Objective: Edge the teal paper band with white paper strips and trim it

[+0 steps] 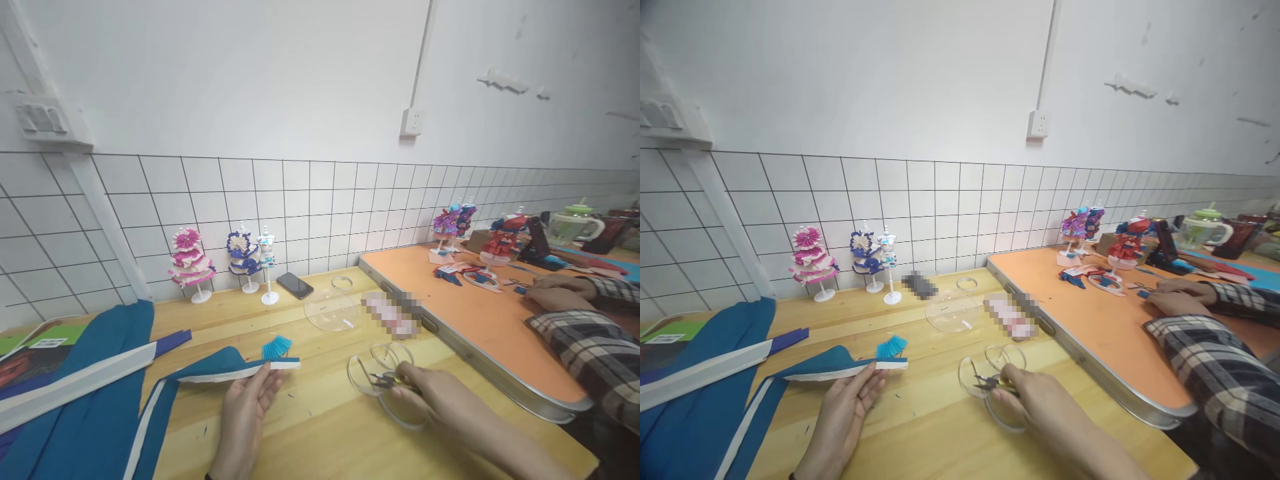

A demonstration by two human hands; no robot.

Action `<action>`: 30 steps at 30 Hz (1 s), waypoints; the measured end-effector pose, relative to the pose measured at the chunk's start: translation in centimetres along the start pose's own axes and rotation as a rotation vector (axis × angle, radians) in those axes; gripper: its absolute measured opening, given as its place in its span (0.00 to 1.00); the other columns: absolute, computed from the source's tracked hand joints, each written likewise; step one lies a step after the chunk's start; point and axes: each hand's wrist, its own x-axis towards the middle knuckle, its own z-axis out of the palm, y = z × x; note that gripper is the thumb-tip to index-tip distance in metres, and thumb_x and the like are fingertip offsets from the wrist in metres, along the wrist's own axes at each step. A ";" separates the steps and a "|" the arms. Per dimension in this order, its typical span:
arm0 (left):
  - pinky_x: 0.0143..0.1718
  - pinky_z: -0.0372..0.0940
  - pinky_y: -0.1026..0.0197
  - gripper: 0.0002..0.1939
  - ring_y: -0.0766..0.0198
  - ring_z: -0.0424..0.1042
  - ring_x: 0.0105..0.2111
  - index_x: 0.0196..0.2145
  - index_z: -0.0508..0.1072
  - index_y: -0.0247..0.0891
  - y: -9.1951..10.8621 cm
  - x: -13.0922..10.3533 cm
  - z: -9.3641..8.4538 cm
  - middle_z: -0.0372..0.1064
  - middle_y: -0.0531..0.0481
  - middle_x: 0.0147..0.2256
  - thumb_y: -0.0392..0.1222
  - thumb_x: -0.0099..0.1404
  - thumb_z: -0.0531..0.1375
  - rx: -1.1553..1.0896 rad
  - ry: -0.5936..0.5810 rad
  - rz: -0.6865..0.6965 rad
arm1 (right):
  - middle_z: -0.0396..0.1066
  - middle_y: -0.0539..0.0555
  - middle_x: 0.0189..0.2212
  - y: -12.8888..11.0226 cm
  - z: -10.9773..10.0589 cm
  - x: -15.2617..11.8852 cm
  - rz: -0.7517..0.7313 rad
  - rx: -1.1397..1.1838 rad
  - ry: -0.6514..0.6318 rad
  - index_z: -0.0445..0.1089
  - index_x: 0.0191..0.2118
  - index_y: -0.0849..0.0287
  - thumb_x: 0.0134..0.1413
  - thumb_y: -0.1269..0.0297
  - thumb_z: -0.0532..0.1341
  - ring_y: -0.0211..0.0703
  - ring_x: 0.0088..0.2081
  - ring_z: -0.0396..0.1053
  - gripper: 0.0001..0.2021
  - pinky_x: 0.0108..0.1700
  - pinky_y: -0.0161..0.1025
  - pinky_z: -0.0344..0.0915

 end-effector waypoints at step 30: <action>0.29 0.70 0.64 0.05 0.62 0.74 0.29 0.31 0.70 0.30 -0.7 0.3 -0.4 0.73 0.43 0.29 0.28 0.55 0.60 0.058 -0.003 -0.021 | 0.75 0.52 0.23 -1.2 -2.4 13.3 -0.554 -0.598 -0.280 0.72 0.26 0.56 0.46 0.58 0.60 0.44 0.27 0.70 0.08 0.26 0.35 0.51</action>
